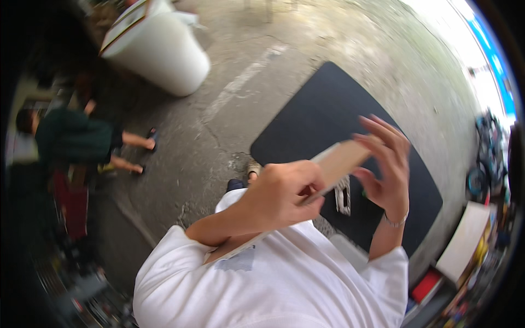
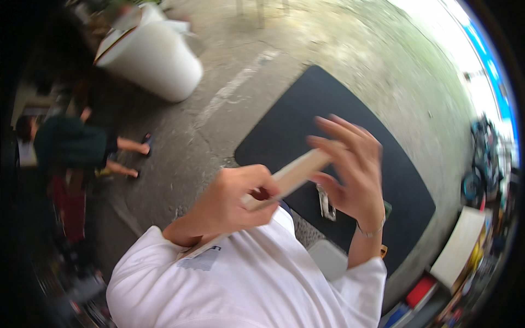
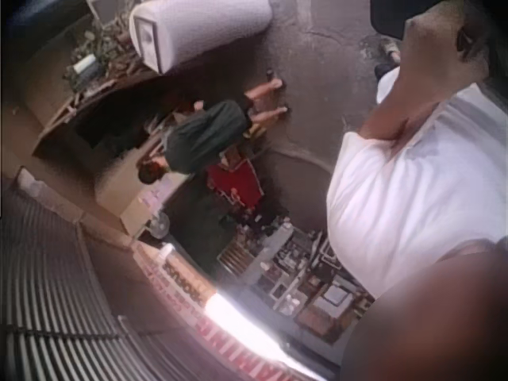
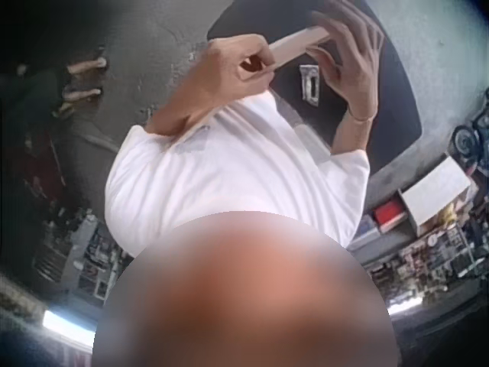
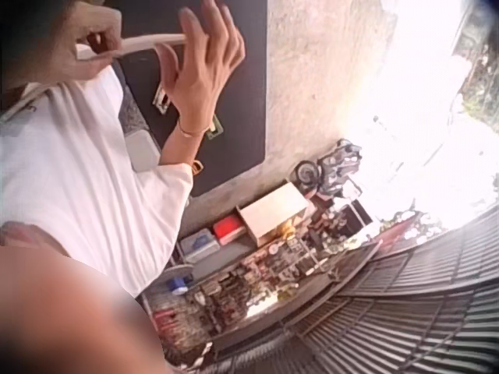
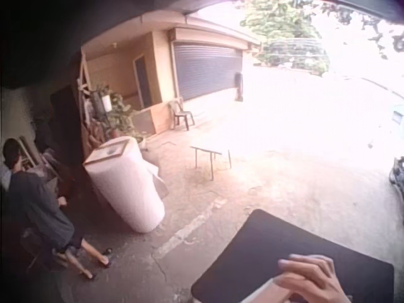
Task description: The person staples a decorative metal artwork onto a backing board using a handheld stapler. They rotate the board to staple each edge, briefly place the artwork into a frame to check fit, then remove it and continue stapling the remaining edges.
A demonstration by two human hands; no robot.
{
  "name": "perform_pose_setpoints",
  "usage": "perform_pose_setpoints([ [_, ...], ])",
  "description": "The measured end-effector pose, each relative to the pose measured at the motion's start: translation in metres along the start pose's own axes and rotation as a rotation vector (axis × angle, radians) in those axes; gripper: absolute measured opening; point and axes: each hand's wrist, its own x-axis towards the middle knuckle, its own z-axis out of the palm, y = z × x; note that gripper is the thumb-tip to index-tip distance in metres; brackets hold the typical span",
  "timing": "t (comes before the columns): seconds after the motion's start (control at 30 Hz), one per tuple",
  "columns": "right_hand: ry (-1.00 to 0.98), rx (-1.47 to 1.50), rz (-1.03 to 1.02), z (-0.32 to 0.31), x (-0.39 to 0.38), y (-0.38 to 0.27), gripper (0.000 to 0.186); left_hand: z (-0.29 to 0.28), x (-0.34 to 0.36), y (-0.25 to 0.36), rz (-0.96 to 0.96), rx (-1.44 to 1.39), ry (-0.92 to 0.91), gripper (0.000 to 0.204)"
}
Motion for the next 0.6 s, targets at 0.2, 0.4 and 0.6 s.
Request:
perform_pose_setpoints([
  [0.2,-0.405,0.306,-0.116,-0.011,0.012,0.005,0.017,-0.004,0.016,0.001,-0.016,-0.077,-0.033,0.017],
  [0.4,-0.3,0.33,-0.02,-0.001,0.02,-0.01,0.01,-0.026,0.026,-0.007,0.016,-0.126,-0.118,0.021],
  [0.6,-0.268,0.26,0.07,0.0,0.026,-0.017,0.015,-0.051,0.053,-0.014,0.011,-0.033,-0.371,0.024],
])
